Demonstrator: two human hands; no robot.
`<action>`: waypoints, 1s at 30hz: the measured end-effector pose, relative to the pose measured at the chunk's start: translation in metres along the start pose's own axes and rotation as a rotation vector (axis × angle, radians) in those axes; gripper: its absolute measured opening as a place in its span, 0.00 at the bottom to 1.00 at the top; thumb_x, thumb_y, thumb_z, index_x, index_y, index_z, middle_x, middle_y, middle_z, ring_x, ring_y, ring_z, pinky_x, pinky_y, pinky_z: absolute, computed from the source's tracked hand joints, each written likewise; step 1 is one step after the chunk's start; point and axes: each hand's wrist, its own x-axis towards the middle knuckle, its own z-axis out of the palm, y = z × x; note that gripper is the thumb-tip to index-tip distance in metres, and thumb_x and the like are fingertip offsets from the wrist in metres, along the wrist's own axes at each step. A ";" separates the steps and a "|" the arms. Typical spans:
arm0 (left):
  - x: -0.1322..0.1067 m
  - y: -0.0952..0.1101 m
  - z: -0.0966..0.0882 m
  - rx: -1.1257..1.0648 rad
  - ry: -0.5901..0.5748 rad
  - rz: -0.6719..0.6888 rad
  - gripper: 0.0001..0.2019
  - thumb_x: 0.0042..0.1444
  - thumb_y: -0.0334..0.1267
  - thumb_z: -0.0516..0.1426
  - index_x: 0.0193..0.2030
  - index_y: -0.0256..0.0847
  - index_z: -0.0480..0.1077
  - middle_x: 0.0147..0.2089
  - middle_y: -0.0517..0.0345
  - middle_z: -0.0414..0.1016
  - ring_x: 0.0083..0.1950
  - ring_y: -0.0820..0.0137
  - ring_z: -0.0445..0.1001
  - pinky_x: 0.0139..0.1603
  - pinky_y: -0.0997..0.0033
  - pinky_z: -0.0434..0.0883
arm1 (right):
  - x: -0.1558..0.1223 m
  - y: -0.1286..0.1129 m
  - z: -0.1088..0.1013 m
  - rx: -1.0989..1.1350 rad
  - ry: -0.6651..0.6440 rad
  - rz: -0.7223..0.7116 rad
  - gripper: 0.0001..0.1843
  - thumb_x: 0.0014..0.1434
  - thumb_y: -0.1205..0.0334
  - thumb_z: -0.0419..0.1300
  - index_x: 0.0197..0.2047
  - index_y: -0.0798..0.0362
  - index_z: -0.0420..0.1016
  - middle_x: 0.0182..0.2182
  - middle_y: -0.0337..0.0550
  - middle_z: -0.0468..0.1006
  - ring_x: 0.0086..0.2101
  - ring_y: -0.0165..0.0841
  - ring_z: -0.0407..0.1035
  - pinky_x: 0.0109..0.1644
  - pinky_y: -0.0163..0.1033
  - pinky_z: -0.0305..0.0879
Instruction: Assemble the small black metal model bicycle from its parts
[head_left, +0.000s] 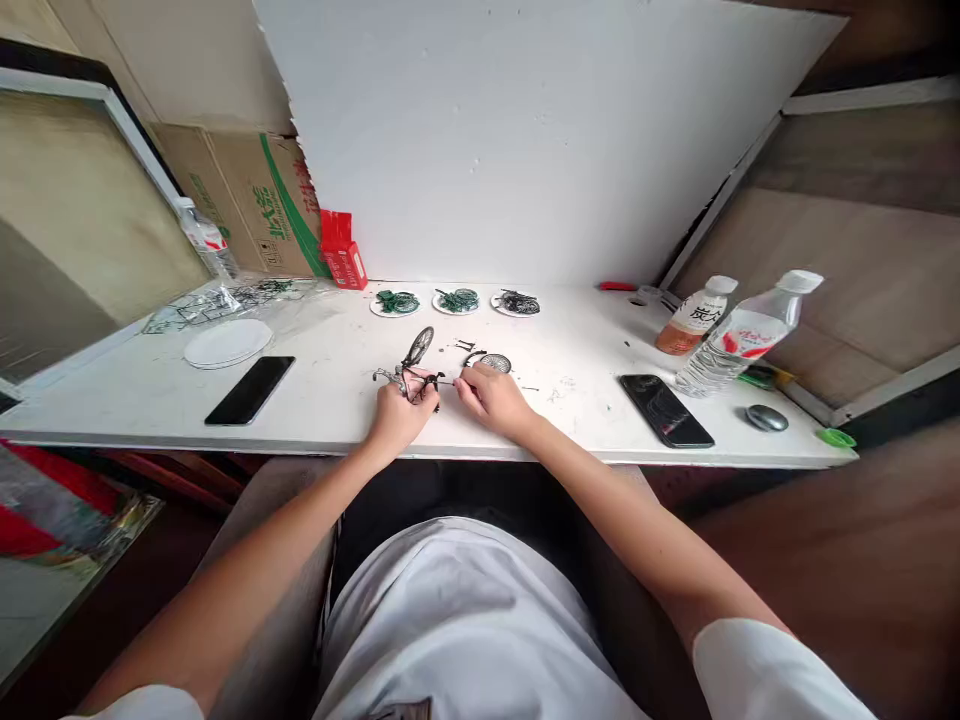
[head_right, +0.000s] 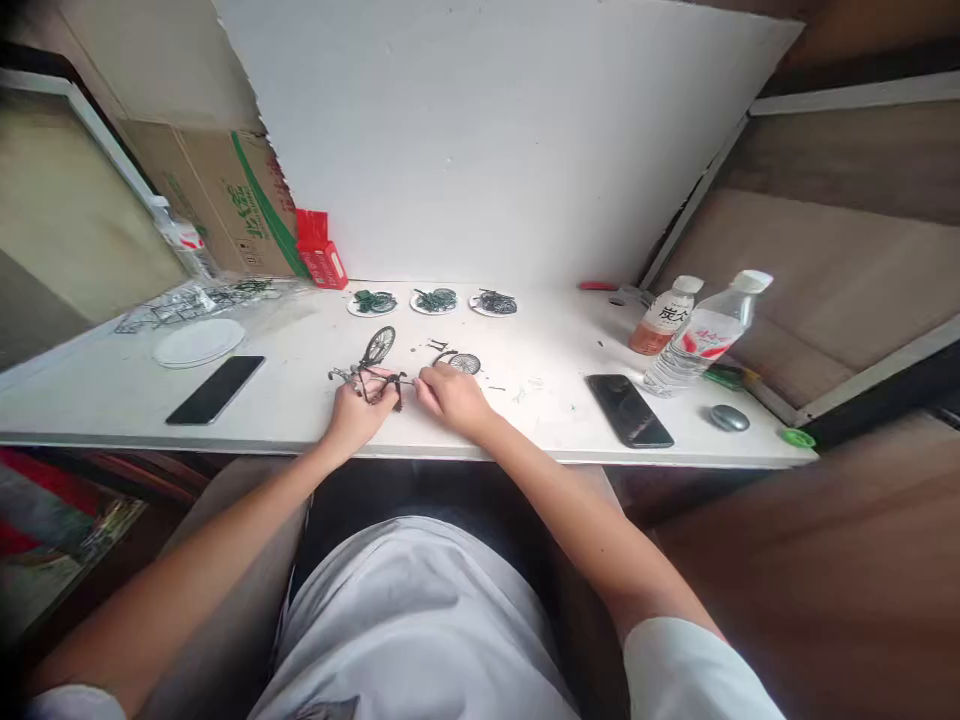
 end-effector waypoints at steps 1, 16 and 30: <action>-0.001 0.001 0.000 0.002 0.002 -0.001 0.08 0.57 0.38 0.61 0.41 0.38 0.78 0.30 0.52 0.84 0.30 0.64 0.82 0.34 0.69 0.77 | 0.000 0.000 0.001 -0.021 -0.002 0.001 0.18 0.78 0.59 0.51 0.36 0.53 0.72 0.32 0.45 0.74 0.32 0.34 0.64 0.37 0.39 0.53; -0.006 0.007 -0.001 0.183 0.022 0.109 0.08 0.60 0.38 0.62 0.42 0.38 0.80 0.34 0.48 0.86 0.33 0.60 0.84 0.40 0.65 0.78 | -0.004 -0.003 -0.003 0.092 0.004 0.020 0.11 0.78 0.55 0.50 0.45 0.50 0.66 0.35 0.43 0.76 0.32 0.35 0.67 0.36 0.39 0.57; -0.004 0.008 -0.004 0.100 0.010 0.033 0.08 0.60 0.39 0.63 0.41 0.38 0.80 0.33 0.51 0.85 0.32 0.63 0.81 0.37 0.68 0.76 | -0.002 -0.001 0.000 -0.090 -0.056 -0.007 0.17 0.80 0.54 0.48 0.42 0.52 0.71 0.34 0.46 0.77 0.33 0.36 0.67 0.36 0.39 0.53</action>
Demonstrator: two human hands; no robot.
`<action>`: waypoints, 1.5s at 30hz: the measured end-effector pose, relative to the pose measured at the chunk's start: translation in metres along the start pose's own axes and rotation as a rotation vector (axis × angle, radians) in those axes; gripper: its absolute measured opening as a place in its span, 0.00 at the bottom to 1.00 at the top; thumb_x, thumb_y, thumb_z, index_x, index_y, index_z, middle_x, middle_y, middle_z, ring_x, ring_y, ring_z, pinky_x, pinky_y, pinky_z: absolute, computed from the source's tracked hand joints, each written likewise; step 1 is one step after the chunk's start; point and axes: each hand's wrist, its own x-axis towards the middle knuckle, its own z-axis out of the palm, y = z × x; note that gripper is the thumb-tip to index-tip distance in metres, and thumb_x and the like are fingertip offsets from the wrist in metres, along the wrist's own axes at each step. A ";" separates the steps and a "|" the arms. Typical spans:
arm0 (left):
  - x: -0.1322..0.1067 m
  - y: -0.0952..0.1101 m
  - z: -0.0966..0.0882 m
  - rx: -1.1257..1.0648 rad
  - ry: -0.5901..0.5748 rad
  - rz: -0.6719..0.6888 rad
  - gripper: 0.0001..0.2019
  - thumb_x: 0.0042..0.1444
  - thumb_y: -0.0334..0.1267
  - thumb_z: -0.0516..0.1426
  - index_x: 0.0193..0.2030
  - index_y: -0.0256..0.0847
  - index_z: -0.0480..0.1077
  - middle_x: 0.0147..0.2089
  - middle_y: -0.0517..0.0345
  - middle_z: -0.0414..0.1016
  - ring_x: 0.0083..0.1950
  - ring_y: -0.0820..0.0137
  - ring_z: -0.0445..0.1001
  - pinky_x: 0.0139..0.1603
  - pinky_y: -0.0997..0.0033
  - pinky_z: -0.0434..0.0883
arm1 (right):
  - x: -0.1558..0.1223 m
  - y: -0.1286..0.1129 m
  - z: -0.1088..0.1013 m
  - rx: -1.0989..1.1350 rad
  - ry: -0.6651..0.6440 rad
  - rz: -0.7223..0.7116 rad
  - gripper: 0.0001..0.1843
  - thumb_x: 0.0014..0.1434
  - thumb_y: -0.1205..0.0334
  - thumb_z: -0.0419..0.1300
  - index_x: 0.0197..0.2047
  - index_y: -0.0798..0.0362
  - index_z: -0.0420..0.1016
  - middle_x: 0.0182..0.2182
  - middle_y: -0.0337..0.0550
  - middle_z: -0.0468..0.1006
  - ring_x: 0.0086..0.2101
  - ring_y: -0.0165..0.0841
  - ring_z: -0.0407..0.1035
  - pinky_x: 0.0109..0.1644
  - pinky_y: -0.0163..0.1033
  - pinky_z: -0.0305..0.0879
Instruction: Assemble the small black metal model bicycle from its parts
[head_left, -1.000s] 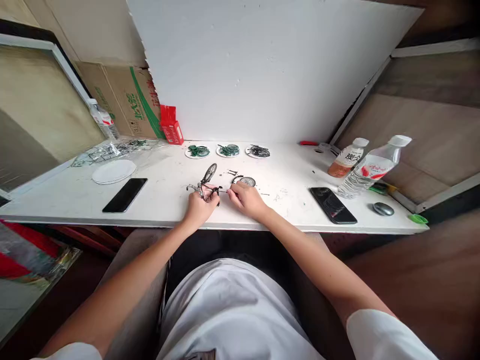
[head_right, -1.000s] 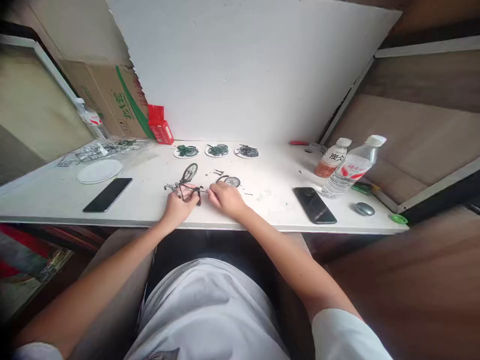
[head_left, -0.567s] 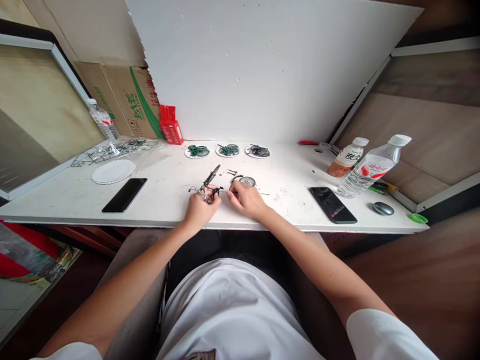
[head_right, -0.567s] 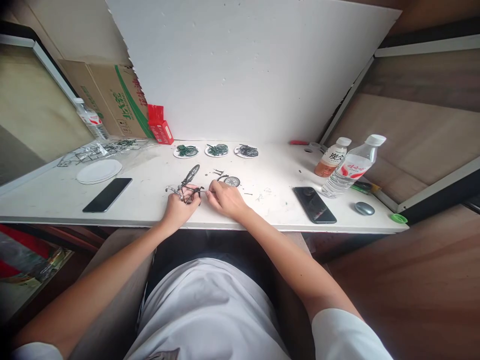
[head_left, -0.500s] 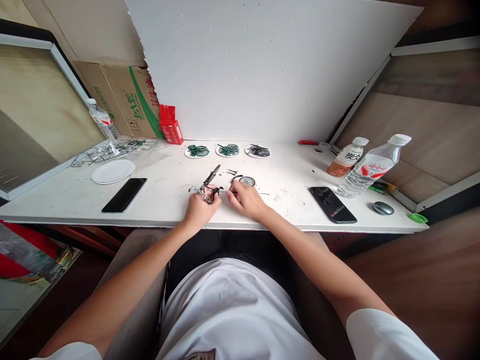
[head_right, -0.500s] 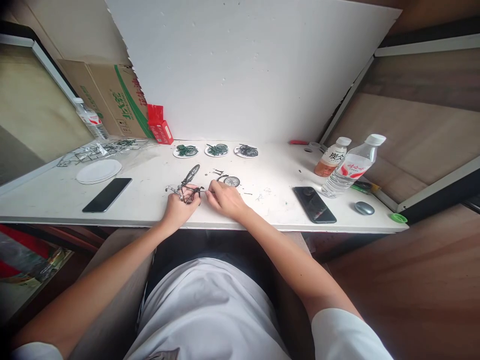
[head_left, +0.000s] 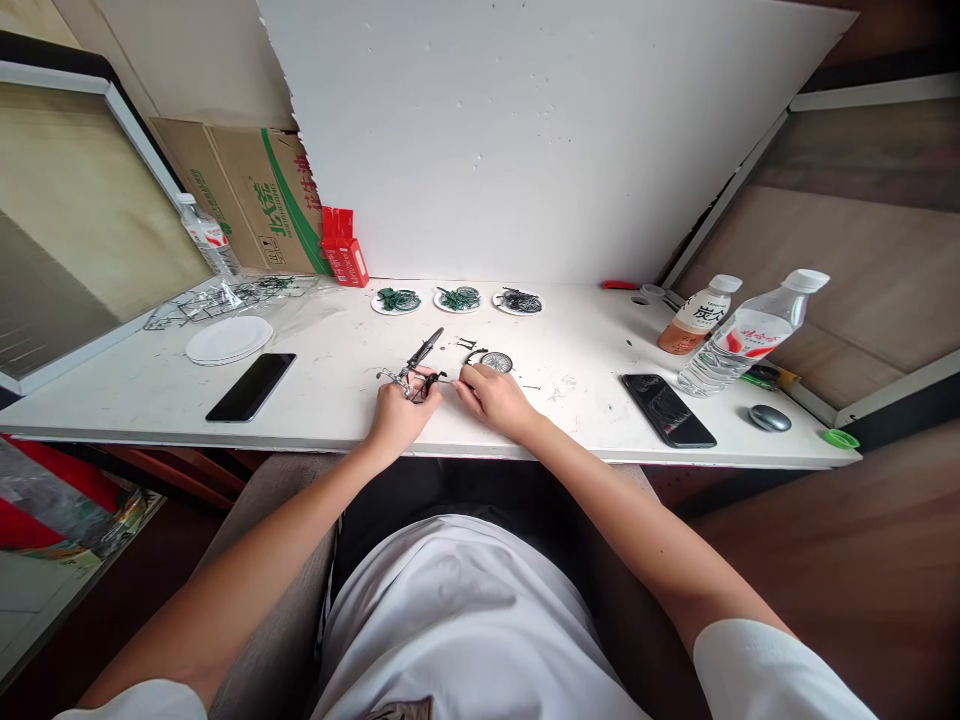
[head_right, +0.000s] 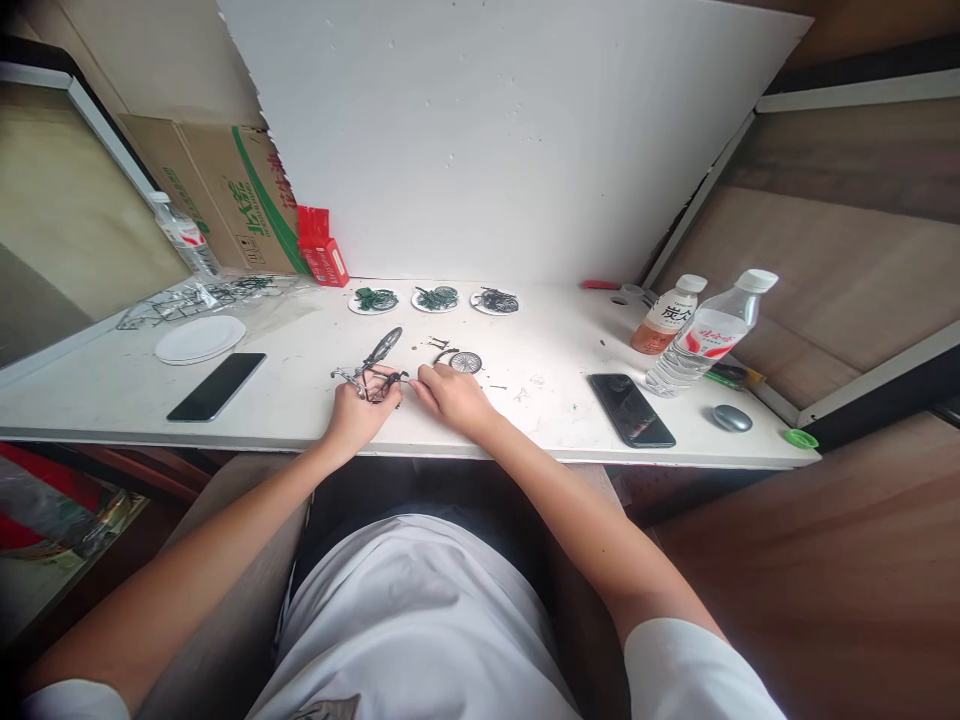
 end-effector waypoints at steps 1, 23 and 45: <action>0.000 0.000 0.000 0.011 0.003 0.007 0.08 0.60 0.39 0.63 0.41 0.38 0.80 0.33 0.51 0.85 0.31 0.64 0.81 0.36 0.68 0.75 | 0.000 0.000 0.000 -0.019 -0.007 0.006 0.18 0.81 0.54 0.48 0.42 0.53 0.71 0.33 0.46 0.77 0.32 0.36 0.67 0.36 0.40 0.52; 0.001 -0.002 0.000 -0.001 -0.030 0.003 0.11 0.62 0.41 0.62 0.47 0.38 0.79 0.31 0.53 0.83 0.32 0.63 0.81 0.39 0.66 0.76 | -0.002 -0.004 -0.001 0.182 0.027 0.017 0.06 0.76 0.57 0.54 0.48 0.50 0.66 0.40 0.47 0.83 0.34 0.37 0.73 0.36 0.39 0.61; 0.001 0.003 -0.002 -0.041 -0.011 -0.054 0.08 0.60 0.41 0.63 0.41 0.39 0.80 0.30 0.52 0.84 0.33 0.62 0.83 0.38 0.67 0.77 | -0.003 0.000 0.004 0.006 0.115 -0.033 0.19 0.79 0.50 0.53 0.47 0.53 0.79 0.30 0.45 0.84 0.30 0.35 0.76 0.33 0.38 0.58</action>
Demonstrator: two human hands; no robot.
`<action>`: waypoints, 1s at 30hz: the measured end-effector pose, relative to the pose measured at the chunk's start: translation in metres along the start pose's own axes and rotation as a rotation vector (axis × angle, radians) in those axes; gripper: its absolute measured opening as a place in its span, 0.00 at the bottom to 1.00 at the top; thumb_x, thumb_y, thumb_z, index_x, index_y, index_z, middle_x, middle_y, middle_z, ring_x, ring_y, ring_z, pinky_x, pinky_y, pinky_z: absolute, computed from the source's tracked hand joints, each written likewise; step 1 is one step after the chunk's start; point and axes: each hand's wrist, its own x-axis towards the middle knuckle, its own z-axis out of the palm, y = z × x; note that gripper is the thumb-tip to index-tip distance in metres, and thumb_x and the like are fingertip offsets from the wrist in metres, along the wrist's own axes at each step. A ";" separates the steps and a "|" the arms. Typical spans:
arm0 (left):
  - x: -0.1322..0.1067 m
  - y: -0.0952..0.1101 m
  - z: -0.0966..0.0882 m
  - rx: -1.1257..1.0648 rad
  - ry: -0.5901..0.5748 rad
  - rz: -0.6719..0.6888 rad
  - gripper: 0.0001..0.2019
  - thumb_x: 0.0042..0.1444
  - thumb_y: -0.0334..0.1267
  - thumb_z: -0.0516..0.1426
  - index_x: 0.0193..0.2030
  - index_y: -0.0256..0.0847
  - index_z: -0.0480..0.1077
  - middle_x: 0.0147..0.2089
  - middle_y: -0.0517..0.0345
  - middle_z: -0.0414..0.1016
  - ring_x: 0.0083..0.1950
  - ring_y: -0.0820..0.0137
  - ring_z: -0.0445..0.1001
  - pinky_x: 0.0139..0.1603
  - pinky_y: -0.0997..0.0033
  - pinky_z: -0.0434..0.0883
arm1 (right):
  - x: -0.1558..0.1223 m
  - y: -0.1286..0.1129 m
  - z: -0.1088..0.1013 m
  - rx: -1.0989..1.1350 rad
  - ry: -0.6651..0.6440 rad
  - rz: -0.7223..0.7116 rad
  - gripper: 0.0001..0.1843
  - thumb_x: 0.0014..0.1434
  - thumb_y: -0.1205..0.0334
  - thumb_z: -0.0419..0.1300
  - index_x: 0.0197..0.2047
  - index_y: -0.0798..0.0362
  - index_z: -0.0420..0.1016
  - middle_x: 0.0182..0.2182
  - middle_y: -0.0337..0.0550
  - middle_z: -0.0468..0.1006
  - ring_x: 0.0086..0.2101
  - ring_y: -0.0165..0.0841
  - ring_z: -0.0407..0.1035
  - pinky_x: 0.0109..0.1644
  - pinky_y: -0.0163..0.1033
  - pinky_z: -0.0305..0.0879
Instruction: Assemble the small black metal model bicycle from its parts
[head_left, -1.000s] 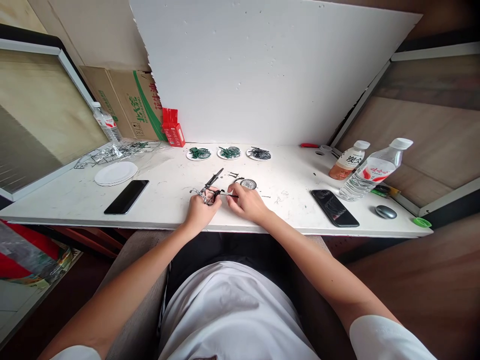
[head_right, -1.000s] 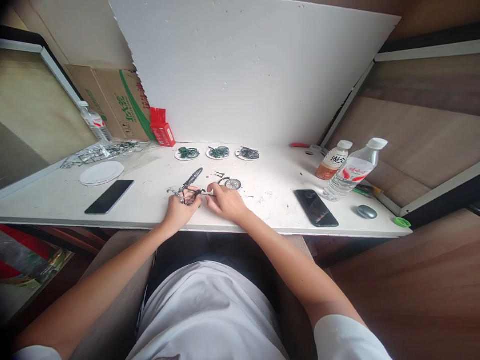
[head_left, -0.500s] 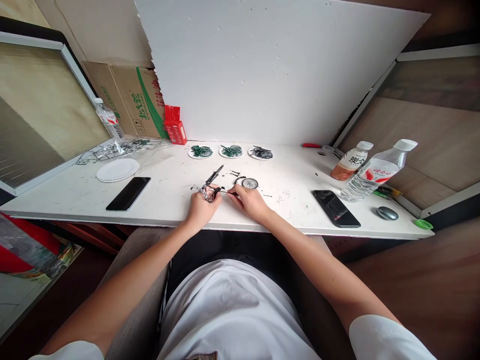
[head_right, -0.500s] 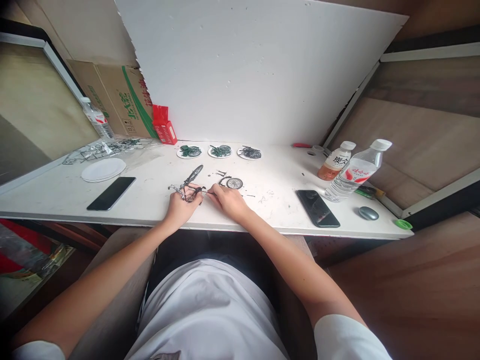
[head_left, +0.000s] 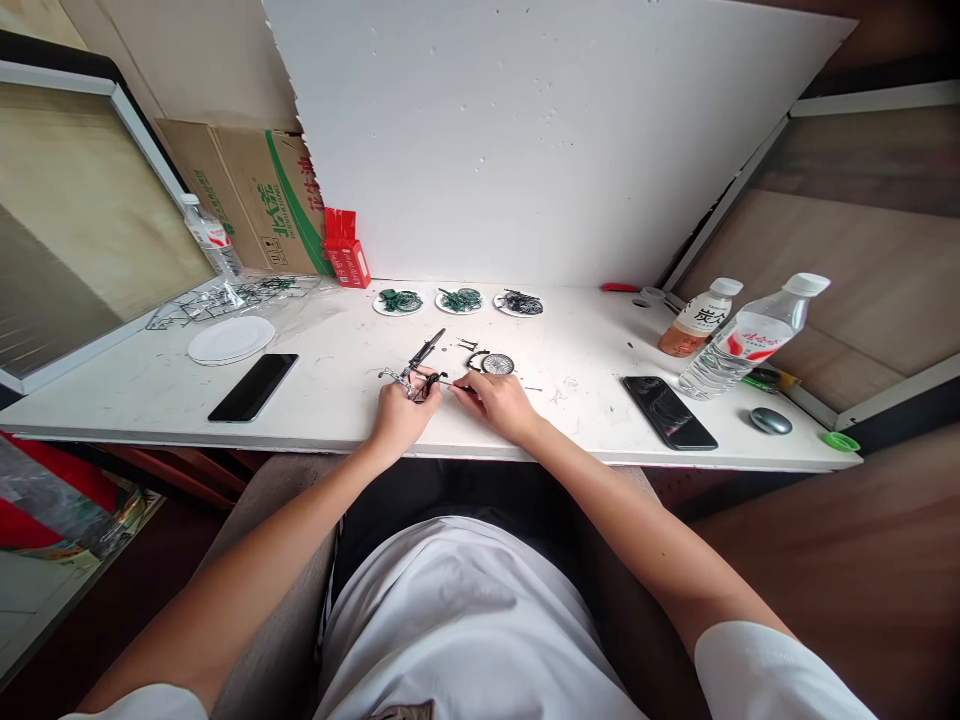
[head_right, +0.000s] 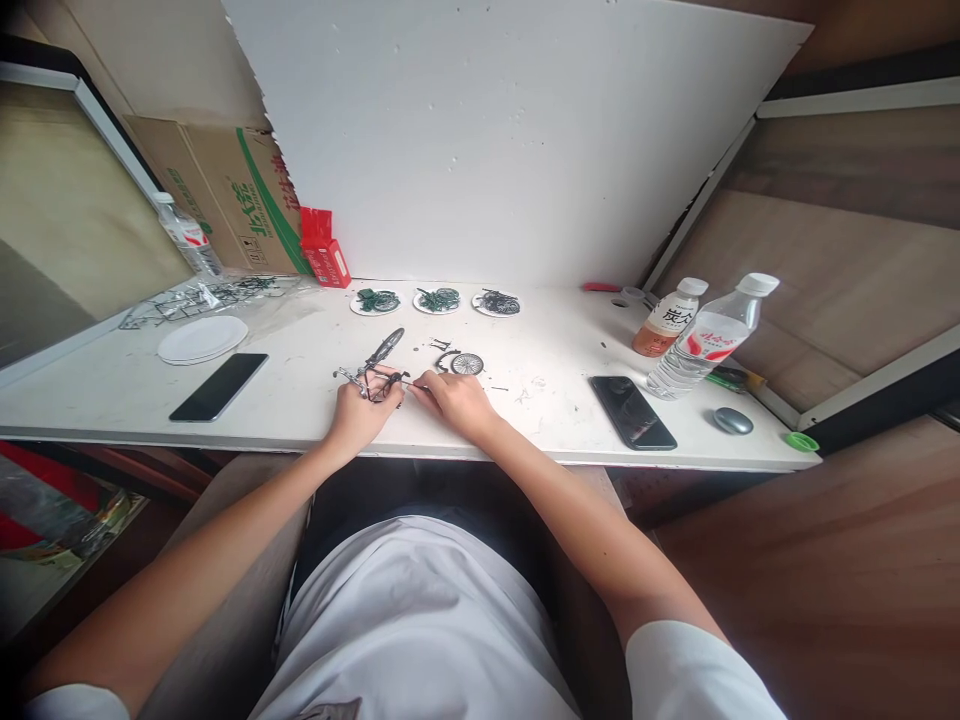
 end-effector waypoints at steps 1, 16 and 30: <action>0.000 0.000 0.000 0.000 0.000 0.002 0.08 0.61 0.41 0.63 0.41 0.39 0.80 0.31 0.52 0.84 0.33 0.62 0.83 0.39 0.67 0.77 | 0.000 0.000 0.000 -0.001 0.006 -0.005 0.19 0.79 0.50 0.53 0.46 0.53 0.80 0.30 0.45 0.84 0.30 0.35 0.76 0.34 0.39 0.59; 0.001 -0.006 0.000 0.065 -0.004 0.044 0.09 0.62 0.41 0.62 0.43 0.39 0.79 0.30 0.53 0.82 0.32 0.63 0.80 0.38 0.67 0.75 | -0.001 0.001 0.002 0.035 0.002 -0.043 0.21 0.80 0.53 0.52 0.45 0.53 0.83 0.30 0.47 0.84 0.31 0.35 0.77 0.35 0.39 0.62; -0.001 -0.007 -0.001 0.110 -0.028 0.096 0.07 0.63 0.41 0.61 0.41 0.41 0.79 0.33 0.50 0.84 0.35 0.60 0.83 0.41 0.65 0.76 | -0.001 0.002 0.001 0.073 -0.024 -0.040 0.21 0.80 0.52 0.51 0.43 0.52 0.81 0.30 0.46 0.83 0.29 0.35 0.75 0.35 0.39 0.61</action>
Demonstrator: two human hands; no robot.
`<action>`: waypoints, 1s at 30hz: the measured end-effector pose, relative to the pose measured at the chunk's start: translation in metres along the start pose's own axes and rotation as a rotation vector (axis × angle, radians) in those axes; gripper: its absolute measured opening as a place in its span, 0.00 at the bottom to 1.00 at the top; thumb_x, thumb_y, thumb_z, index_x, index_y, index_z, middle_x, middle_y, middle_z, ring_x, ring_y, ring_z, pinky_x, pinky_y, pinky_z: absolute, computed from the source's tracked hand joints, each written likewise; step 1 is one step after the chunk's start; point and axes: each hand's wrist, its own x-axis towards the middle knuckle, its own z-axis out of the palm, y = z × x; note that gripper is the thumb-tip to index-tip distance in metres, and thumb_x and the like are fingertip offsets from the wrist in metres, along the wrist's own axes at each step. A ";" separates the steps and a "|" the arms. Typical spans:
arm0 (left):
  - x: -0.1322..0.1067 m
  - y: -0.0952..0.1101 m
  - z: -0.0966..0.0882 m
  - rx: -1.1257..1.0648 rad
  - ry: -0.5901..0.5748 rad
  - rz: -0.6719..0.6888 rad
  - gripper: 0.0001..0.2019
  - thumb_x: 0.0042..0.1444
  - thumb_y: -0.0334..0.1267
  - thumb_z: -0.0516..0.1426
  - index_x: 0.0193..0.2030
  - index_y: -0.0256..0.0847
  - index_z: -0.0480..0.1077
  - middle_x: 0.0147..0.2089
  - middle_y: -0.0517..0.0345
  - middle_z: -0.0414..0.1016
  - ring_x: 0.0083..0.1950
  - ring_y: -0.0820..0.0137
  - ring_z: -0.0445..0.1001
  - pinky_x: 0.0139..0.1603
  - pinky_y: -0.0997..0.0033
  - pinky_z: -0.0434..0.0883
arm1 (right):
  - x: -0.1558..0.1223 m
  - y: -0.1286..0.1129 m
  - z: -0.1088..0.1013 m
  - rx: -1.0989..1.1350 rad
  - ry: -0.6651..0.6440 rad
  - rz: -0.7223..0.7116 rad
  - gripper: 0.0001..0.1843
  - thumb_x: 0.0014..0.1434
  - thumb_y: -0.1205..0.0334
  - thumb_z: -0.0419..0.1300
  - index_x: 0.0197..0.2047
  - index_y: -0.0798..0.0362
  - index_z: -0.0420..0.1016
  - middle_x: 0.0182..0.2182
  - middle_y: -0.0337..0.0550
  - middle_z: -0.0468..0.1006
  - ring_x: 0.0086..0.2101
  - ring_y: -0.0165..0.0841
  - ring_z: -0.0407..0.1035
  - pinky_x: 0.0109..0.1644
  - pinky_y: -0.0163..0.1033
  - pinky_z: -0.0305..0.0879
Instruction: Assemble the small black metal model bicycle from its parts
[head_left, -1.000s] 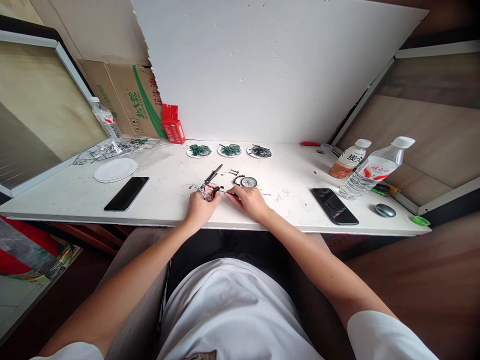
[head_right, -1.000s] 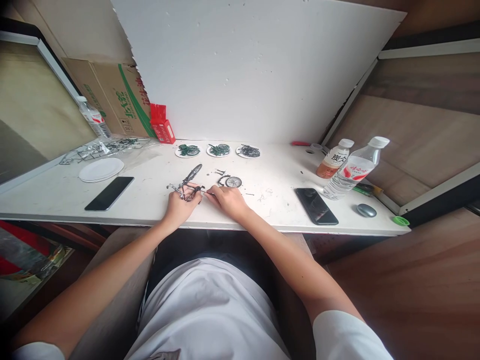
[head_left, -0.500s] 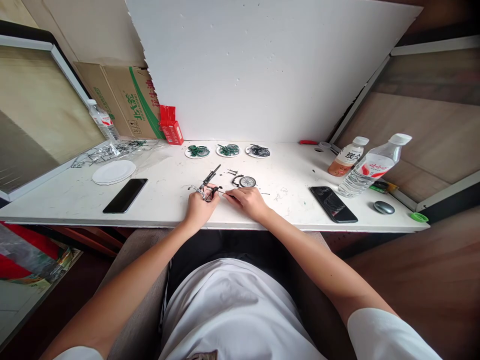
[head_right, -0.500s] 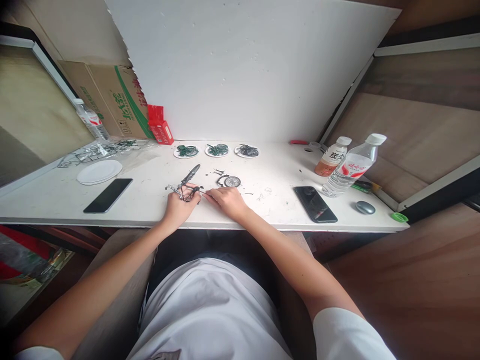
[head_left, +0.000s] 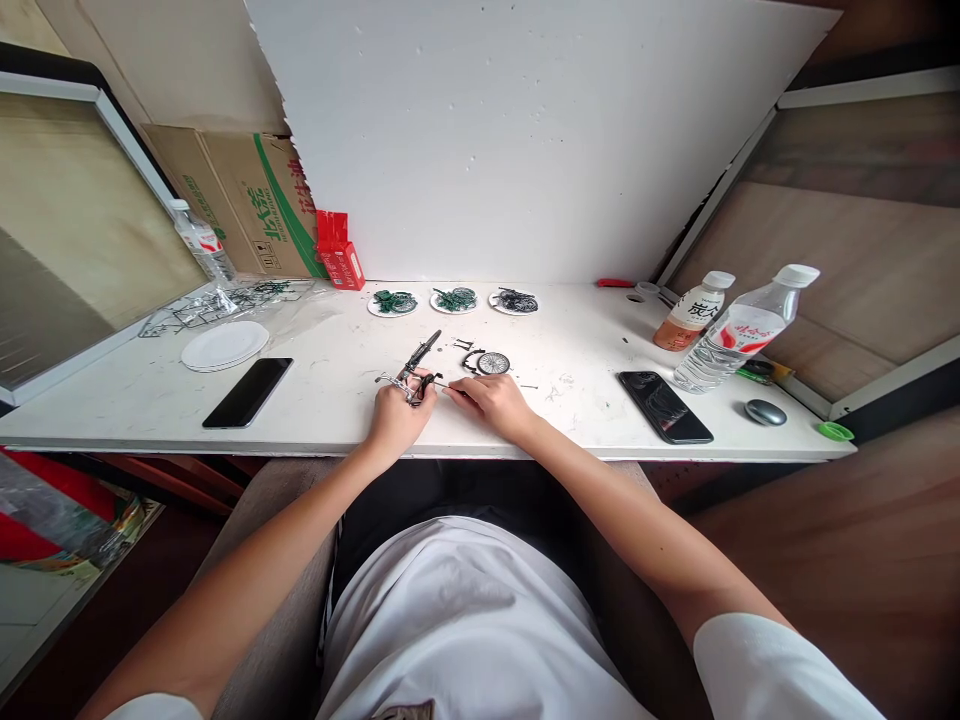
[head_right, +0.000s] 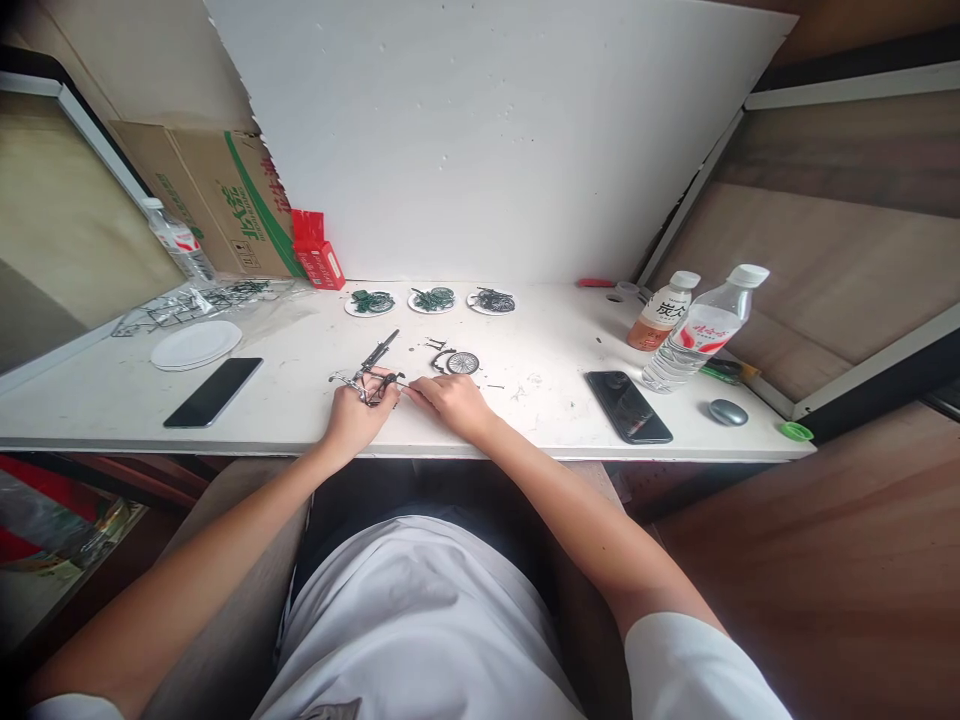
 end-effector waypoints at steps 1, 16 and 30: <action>0.000 0.000 0.000 -0.007 -0.003 -0.005 0.07 0.63 0.41 0.62 0.41 0.41 0.79 0.33 0.51 0.84 0.35 0.60 0.83 0.41 0.65 0.76 | 0.000 0.000 0.000 0.006 -0.002 0.004 0.21 0.80 0.52 0.51 0.43 0.52 0.81 0.30 0.46 0.83 0.29 0.35 0.75 0.35 0.39 0.61; 0.000 -0.001 0.002 -0.029 -0.015 0.001 0.10 0.66 0.42 0.60 0.46 0.39 0.79 0.36 0.49 0.86 0.38 0.60 0.85 0.43 0.66 0.78 | 0.002 -0.003 0.000 -0.116 -0.045 0.037 0.22 0.81 0.52 0.49 0.51 0.56 0.81 0.31 0.47 0.85 0.31 0.35 0.77 0.35 0.38 0.58; 0.000 -0.005 0.004 -0.016 0.002 0.025 0.13 0.67 0.44 0.59 0.50 0.38 0.77 0.39 0.47 0.86 0.40 0.59 0.85 0.46 0.62 0.79 | 0.007 -0.013 -0.007 -0.148 -0.222 0.084 0.23 0.82 0.53 0.45 0.53 0.56 0.77 0.38 0.51 0.85 0.36 0.37 0.77 0.38 0.39 0.57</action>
